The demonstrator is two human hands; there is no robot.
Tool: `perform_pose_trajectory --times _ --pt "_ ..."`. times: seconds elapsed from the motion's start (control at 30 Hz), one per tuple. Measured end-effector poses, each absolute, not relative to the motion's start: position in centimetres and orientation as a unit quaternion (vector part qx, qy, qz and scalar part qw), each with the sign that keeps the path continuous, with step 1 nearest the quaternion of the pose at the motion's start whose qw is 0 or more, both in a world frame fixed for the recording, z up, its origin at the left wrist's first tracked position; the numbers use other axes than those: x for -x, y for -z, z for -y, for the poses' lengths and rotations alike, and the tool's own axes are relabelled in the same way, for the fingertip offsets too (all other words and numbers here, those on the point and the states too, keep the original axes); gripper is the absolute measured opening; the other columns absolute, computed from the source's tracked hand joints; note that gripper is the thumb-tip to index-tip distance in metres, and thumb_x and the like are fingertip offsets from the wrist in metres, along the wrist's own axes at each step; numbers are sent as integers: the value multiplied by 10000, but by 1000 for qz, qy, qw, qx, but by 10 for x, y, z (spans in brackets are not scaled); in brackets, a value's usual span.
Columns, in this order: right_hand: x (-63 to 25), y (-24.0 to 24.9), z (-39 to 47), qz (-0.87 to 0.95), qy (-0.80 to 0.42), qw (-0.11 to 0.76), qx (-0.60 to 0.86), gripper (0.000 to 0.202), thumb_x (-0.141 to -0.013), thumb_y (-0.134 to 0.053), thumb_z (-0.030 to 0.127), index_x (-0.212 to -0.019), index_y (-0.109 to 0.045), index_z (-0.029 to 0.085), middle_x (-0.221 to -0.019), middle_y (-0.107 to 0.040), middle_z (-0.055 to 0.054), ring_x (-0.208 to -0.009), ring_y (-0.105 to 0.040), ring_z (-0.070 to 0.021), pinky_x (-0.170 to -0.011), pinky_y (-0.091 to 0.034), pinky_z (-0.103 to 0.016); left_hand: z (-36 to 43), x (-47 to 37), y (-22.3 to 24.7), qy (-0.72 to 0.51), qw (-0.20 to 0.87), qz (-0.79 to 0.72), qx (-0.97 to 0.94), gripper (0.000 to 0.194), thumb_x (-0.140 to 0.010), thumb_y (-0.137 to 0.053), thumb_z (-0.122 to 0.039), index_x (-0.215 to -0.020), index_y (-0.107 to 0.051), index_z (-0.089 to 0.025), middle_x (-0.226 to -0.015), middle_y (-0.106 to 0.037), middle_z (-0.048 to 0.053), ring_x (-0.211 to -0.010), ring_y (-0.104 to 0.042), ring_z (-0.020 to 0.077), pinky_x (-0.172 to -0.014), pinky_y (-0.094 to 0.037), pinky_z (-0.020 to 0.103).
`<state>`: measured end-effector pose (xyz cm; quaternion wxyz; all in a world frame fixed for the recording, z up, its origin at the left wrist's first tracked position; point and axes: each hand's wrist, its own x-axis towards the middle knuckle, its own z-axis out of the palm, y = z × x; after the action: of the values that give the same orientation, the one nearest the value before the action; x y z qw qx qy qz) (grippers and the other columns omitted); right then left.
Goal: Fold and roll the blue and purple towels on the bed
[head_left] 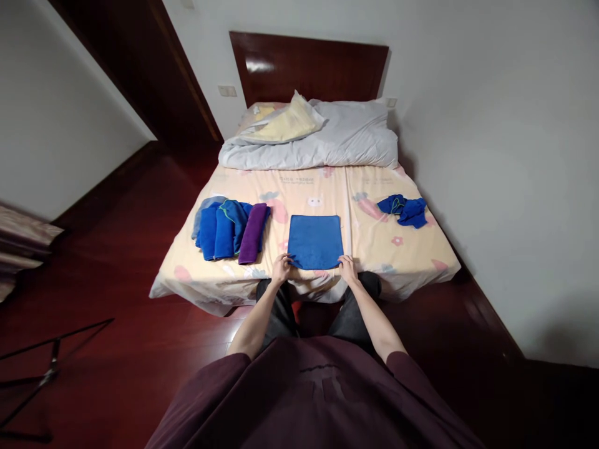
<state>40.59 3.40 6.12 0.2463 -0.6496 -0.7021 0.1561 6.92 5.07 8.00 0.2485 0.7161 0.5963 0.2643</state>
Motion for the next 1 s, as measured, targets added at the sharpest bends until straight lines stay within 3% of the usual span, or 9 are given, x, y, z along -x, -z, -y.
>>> perform_pose_trajectory --times 0.1,0.2,0.4,0.67,1.0 --pt "-406 -57 -41 669 -212 332 631 373 -838 -496 26 -1025 -791 158 -1253 -765 -146 -1288 -657 -246 -1205 -476 -405 -60 -66 -71 -311 302 -590 -681 133 -828 -619 -123 -917 -681 -200 -1251 -760 128 -1358 -598 345 -1163 -478 498" --pt "-406 -52 -47 637 -253 373 625 366 -845 -485 73 -1032 -775 194 -1146 -799 -95 -1138 -734 -229 -1108 -553 -390 -68 -63 -59 -336 334 -590 -654 71 -878 -668 -223 -944 -676 -201 -1190 -783 155 -1256 -680 343 -1096 -526 485" --pt "-414 -43 -52 588 -265 389 658 277 -889 -543 242 -1048 -763 187 -995 -801 -102 -926 -763 -254 -939 -618 -397 -81 -58 -44 -352 348 -598 -631 188 -926 -675 -397 -954 -690 -212 -1059 -791 130 -1072 -745 312 -1034 -543 448" --pt "-424 -35 -46 525 -294 383 701 225 -875 -688 384 -929 -739 171 -780 -766 -101 -820 -772 -262 -804 -632 -365 -68 -49 -32 -334 360 -633 -599 233 -936 -640 -397 -1015 -710 -189 -959 -782 109 -975 -737 287 -975 -554 406" --pt "-413 -41 -45 502 -262 326 757 136 -910 -608 270 -918 -709 179 -850 -792 -127 -899 -771 -275 -894 -597 -358 -55 -59 -28 -321 369 -679 -548 187 -887 -674 -341 -952 -713 -170 -999 -804 130 -999 -768 274 -930 -584 364"
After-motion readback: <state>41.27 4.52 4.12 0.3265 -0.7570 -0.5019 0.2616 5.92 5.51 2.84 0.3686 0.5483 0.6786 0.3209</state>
